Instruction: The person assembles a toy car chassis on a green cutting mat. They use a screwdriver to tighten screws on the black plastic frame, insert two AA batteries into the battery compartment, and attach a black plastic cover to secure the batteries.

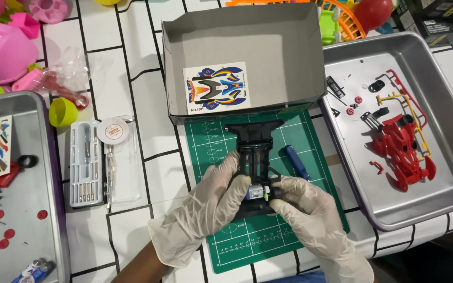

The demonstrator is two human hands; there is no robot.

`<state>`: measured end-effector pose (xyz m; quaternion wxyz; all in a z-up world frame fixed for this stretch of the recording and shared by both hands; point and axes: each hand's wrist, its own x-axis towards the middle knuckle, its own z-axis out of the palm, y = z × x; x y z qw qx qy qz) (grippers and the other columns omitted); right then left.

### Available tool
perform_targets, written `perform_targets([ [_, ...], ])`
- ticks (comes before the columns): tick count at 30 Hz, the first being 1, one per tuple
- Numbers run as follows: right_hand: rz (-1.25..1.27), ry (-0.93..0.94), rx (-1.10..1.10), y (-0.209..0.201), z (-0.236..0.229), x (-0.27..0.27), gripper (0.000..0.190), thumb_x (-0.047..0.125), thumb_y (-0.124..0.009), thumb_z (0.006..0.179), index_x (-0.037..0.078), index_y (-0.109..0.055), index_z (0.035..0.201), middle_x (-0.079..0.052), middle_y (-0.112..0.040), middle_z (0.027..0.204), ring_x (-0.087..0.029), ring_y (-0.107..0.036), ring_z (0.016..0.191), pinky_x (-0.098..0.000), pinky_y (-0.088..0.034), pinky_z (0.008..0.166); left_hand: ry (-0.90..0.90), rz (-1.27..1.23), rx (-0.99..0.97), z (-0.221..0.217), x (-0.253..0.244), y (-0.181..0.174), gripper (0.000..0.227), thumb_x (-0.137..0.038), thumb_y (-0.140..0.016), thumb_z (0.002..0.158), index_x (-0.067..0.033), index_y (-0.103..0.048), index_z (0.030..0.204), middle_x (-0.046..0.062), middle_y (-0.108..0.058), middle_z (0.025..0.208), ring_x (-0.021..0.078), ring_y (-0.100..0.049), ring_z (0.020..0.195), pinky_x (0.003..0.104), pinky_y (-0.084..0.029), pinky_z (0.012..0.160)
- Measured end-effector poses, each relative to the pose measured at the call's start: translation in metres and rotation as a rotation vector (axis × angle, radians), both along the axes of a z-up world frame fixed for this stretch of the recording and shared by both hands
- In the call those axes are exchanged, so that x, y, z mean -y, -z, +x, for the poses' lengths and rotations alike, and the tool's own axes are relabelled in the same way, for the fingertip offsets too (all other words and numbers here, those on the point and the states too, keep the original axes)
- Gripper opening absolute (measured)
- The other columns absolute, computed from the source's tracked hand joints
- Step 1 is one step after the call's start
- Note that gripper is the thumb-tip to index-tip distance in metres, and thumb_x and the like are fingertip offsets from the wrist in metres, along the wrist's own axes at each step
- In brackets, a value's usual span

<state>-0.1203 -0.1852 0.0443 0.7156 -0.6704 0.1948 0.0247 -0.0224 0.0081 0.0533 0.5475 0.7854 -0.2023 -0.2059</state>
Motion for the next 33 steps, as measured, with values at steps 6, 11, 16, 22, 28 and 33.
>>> perform_targets([
  [6,-0.023,0.037,0.004,0.008,-0.002,0.002,0.038,-0.007,-0.080,0.075,-0.004,-0.073,0.112,-0.020,-0.077,0.118,-0.032,-0.081,0.095,-0.0425,-0.073,0.080,0.065,-0.010,-0.044,0.005,0.010,-0.017,0.079,-0.063,-0.069,0.073,-0.0138,-0.056,0.134,0.002,-0.081,0.104,0.0216,-0.081,0.091,0.033,-0.067,0.084],
  [11,-0.052,0.046,-0.113,0.002,-0.003,0.001,0.049,-0.002,-0.082,0.071,0.005,-0.078,0.119,-0.019,-0.086,0.106,-0.028,-0.083,0.097,-0.0425,-0.069,0.087,0.032,0.009,0.029,0.000,0.006,-0.005,0.067,-0.059,-0.035,0.096,-0.0139,-0.055,0.141,0.008,-0.079,0.096,0.0236,-0.074,0.067,0.036,-0.066,0.068],
  [16,-0.113,0.014,-0.011,0.001,-0.001,0.000,0.047,0.005,-0.086,0.070,0.006,-0.079,0.116,-0.016,-0.086,0.106,-0.025,-0.084,0.096,-0.0394,-0.072,0.084,0.130,0.105,-0.063,0.004,0.010,-0.024,0.095,-0.082,-0.050,0.066,-0.0190,-0.056,0.136,0.002,-0.080,0.111,0.0298,-0.078,0.102,0.047,-0.053,0.104],
  [22,-0.155,-0.022,0.014,-0.003,0.000,0.000,0.036,0.006,-0.084,0.074,0.006,-0.082,0.111,-0.011,-0.085,0.101,-0.022,-0.082,0.092,-0.0353,-0.070,0.080,0.129,0.000,-0.069,0.005,0.007,-0.008,0.069,-0.063,-0.059,0.081,-0.0169,-0.060,0.132,0.003,-0.080,0.111,0.0243,-0.080,0.100,0.036,-0.062,0.090],
  [28,-0.232,-0.019,0.047,-0.002,-0.001,-0.001,0.025,0.006,-0.085,0.076,0.003,-0.084,0.100,-0.008,-0.083,0.091,-0.018,-0.078,0.081,-0.0290,-0.065,0.070,0.052,-0.046,-0.028,0.002,0.012,-0.003,0.041,-0.042,-0.060,0.091,-0.0130,-0.061,0.119,0.002,-0.078,0.093,0.0214,-0.079,0.083,0.032,-0.066,0.075],
  [33,-0.112,0.041,0.003,0.001,-0.001,-0.001,0.034,-0.003,-0.086,0.073,-0.001,-0.082,0.106,-0.014,-0.083,0.102,-0.023,-0.082,0.092,-0.0324,-0.069,0.081,-0.083,0.122,0.193,-0.007,0.015,0.020,0.024,-0.035,-0.070,0.089,-0.0169,-0.064,0.105,-0.009,-0.068,0.078,0.0185,-0.063,0.067,0.032,-0.048,0.078],
])
